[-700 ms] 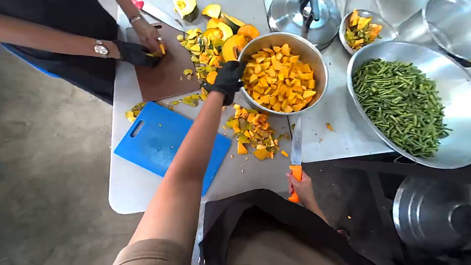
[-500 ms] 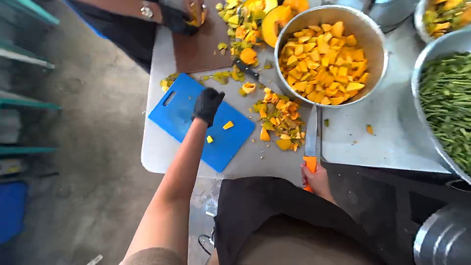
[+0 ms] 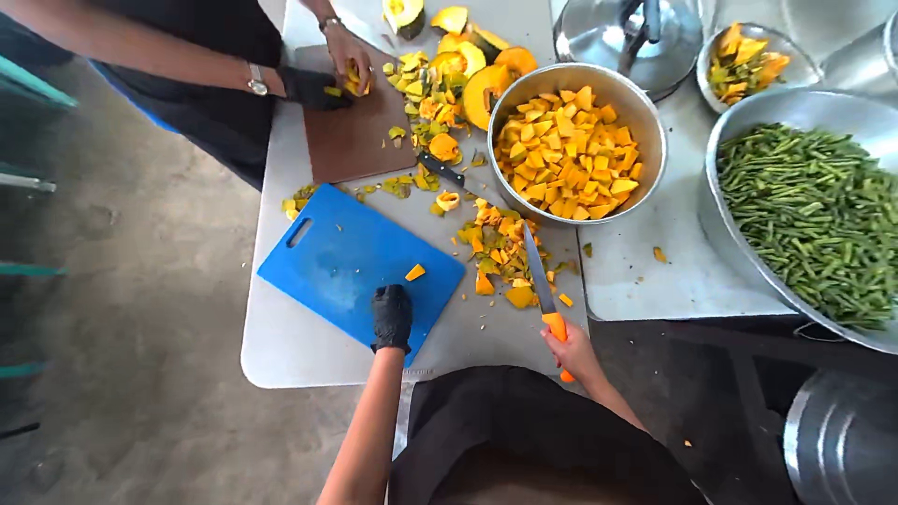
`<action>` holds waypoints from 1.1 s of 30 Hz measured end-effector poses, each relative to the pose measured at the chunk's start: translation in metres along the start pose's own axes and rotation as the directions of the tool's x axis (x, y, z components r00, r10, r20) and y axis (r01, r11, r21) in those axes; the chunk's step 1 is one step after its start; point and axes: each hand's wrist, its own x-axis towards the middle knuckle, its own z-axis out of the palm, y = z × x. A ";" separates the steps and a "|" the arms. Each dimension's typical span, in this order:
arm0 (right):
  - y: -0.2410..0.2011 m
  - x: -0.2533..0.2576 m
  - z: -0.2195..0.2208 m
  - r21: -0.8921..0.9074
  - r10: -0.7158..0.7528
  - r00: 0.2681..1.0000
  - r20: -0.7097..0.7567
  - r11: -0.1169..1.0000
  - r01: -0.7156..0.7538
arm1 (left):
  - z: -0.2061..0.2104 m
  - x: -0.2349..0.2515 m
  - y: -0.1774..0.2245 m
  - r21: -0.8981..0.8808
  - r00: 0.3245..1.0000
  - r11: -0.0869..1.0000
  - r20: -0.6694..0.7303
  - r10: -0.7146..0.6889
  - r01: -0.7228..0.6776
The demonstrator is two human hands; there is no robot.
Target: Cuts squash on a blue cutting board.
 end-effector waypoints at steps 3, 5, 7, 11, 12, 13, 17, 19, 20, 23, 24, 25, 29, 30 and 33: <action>0.008 -0.006 0.001 0.013 0.049 0.998 -0.033 0.999 -0.049 | 0.005 0.026 0.015 -0.066 0.984 0.982 0.012 0.175 -0.174; 0.012 -0.008 0.002 0.041 0.075 0.996 -0.051 0.996 -0.073 | 0.010 0.038 0.024 0.030 0.972 0.980 0.132 0.193 -0.199; 0.015 -0.008 0.002 0.061 0.090 0.994 -0.063 0.994 -0.086 | 0.015 0.040 0.029 0.116 0.970 0.973 0.168 0.177 -0.197; 0.026 -0.009 0.003 0.129 0.131 0.987 -0.098 0.985 -0.118 | 0.017 0.039 0.029 0.173 0.979 0.968 0.129 0.161 -0.182; 0.029 -0.010 0.003 0.148 0.149 0.983 -0.105 0.980 -0.133 | 0.016 0.040 0.026 0.164 0.983 0.973 0.109 0.144 -0.161; 0.032 -0.011 0.002 0.168 0.163 0.980 -0.114 0.975 -0.143 | 0.013 0.042 0.025 0.145 0.988 0.980 0.098 0.120 -0.133; 0.043 -0.015 -0.001 0.255 0.208 0.964 -0.165 0.953 -0.162 | -0.007 0.055 0.071 -0.034 0.977 0.999 0.211 -0.034 0.042; 0.042 -0.016 -0.006 0.287 0.253 0.953 -0.168 0.937 -0.199 | -0.009 0.058 0.126 -0.234 0.964 0.972 0.262 0.040 0.023; 0.040 -0.016 -0.008 0.294 0.276 0.948 -0.159 0.930 -0.221 | -0.007 0.059 0.157 -0.347 0.957 0.938 0.273 0.095 0.006; 0.040 -0.015 -0.012 0.309 0.283 0.943 -0.176 0.925 -0.220 | 0.014 0.074 0.227 -0.618 0.917 0.785 0.289 0.275 -0.040; 0.040 -0.015 -0.012 0.319 0.280 0.942 -0.186 0.924 -0.212 | 0.021 0.083 0.246 -0.644 0.895 0.763 0.305 0.325 -0.058; 0.041 -0.015 -0.013 0.329 0.281 0.941 -0.191 0.921 -0.208 | 0.028 0.094 0.263 -0.635 0.880 0.768 0.316 0.356 -0.083; 0.044 -0.021 -0.015 0.371 0.281 0.936 -0.213 0.909 -0.189 | 0.033 0.132 0.303 -0.131 0.858 0.933 0.368 0.359 -0.334; 0.047 -0.023 -0.015 0.378 0.284 0.934 -0.218 0.906 -0.188 | 0.033 0.137 0.312 -0.062 0.857 0.921 0.345 0.382 -0.386; 0.057 -0.031 -0.014 0.382 0.316 0.925 -0.211 0.898 -0.219 | 0.044 0.157 0.339 0.034 0.817 0.853 0.309 0.487 -0.521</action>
